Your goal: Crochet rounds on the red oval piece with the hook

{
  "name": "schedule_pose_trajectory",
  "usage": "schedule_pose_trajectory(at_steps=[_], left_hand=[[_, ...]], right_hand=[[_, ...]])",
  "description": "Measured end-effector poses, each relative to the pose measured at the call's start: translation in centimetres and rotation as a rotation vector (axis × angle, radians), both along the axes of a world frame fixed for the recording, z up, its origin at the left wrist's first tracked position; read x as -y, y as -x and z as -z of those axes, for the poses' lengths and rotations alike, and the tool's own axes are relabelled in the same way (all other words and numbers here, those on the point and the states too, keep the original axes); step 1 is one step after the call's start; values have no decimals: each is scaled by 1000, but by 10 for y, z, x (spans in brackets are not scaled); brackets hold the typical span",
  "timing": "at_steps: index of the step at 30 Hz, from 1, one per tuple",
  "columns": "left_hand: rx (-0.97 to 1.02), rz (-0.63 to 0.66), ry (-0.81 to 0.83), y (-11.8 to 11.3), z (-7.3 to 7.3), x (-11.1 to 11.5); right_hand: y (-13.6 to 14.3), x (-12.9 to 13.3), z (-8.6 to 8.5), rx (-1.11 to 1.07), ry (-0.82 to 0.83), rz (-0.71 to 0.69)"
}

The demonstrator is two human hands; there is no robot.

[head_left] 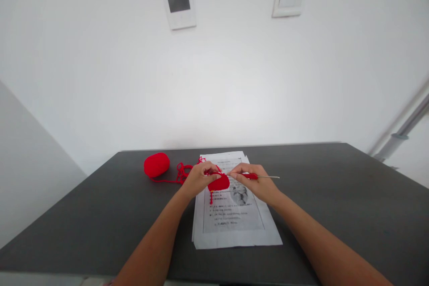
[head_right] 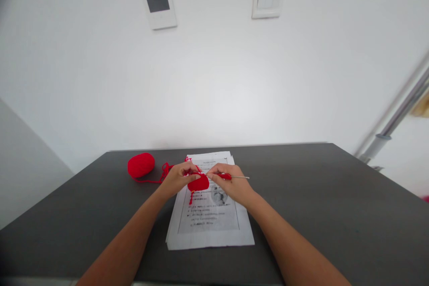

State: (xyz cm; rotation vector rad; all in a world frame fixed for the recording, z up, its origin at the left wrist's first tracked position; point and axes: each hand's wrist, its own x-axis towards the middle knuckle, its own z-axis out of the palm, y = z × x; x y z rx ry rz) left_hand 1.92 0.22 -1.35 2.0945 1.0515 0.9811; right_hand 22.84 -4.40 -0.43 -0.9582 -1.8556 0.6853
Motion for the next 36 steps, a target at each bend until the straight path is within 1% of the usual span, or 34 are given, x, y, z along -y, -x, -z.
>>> schedule_pose_trajectory(at_steps=[3,10,15,17,20,23,25,29,31,33,36], left_hand=[[24,27,40,1,0,0],[90,59,123,1,-3,1],[161,74,154,2,-7,3],[222,86,238,1,-7,4],[329,102,424,1,-4,4],[396,105,543,0,0,4],[429,110,591,-1,2,4],[462,131,662,-4,3,5],[450,146,668,-5,3,4],[445,146,650,-6,3,4],[425,128,593,-7,2,5]], right_hand=[[-2,0,-2,-29,42,-12],[-4,3,-8,-41,77,-54],[-5,2,-10,-146,151,-89],[-4,1,-8,-213,200,-105],[-1,-1,-3,-310,243,-114],[3,-1,2,-281,164,-99],[4,0,4,-218,55,-90],[6,-1,7,-119,-219,-149],[6,-1,9,-56,-298,-159],[6,-2,10,-3,-304,-152],[6,-2,11,44,-224,-104]])
